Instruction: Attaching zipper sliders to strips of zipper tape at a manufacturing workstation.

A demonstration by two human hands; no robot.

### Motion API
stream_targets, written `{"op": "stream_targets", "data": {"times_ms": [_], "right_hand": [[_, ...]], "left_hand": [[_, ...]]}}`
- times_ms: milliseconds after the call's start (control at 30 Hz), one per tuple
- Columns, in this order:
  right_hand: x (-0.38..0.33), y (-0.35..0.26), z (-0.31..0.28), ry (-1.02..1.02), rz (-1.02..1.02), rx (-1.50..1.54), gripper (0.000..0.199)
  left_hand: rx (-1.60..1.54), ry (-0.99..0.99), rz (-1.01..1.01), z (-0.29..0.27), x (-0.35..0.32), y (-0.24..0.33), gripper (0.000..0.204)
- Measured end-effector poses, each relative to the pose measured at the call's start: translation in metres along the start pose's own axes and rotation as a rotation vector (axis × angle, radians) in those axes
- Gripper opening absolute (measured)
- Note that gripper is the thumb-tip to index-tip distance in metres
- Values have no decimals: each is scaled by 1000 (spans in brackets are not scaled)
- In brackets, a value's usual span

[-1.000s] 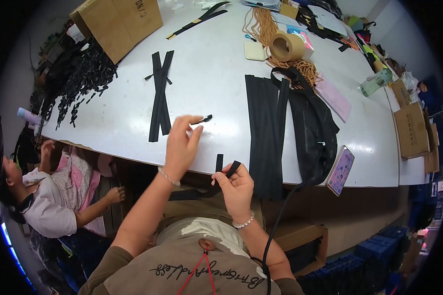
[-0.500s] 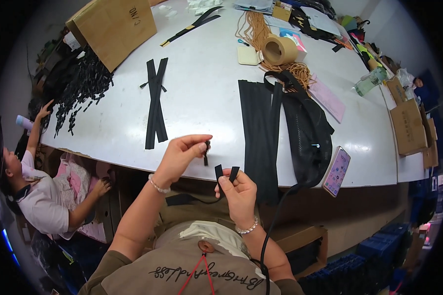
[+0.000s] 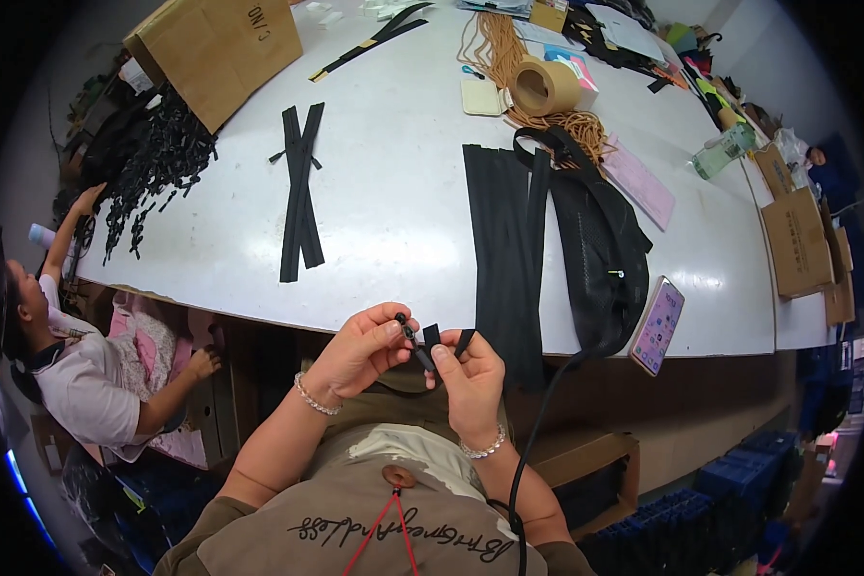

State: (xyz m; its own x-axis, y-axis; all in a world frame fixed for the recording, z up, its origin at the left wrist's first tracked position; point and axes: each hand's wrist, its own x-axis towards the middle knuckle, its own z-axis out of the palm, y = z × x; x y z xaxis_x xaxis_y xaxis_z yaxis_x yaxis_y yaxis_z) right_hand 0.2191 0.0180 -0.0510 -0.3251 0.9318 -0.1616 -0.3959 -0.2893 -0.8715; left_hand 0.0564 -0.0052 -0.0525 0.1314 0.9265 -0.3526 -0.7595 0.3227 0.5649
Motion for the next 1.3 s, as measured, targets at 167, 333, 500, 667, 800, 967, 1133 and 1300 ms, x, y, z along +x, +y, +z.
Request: {"op": "stream_targets", "data": {"times_ms": [167,333,500,667,800,967,1133,1300], "right_hand": [[-2,2,-2,10,-14,-2,8],[-3,1,-1,15,-34,-90,9],[-6,-1,1,-45,-28,-86,9],[-7,-2,2,-57,11,-56,9],[-10,-6,2,-102,90,-127,6],[-8,-2,6,-74,99,-152,7],[-9,-3,8,-55,113,-129,7],[-10,-5,5,49,21,-103,4]], "left_hand": [[154,54,219,-6,-3,-5,13],[451,169,537,2,-9,-5,20],[447,148,443,9,-12,-3,32],[529,115,350,1,-14,-3,27],[471,105,304,-3,-13,-7,24],[360,71,207,-9,-13,-15,20],[136,9,106,-17,-12,-25,23],[-75,38,75,-14,-12,-29,22]]}}
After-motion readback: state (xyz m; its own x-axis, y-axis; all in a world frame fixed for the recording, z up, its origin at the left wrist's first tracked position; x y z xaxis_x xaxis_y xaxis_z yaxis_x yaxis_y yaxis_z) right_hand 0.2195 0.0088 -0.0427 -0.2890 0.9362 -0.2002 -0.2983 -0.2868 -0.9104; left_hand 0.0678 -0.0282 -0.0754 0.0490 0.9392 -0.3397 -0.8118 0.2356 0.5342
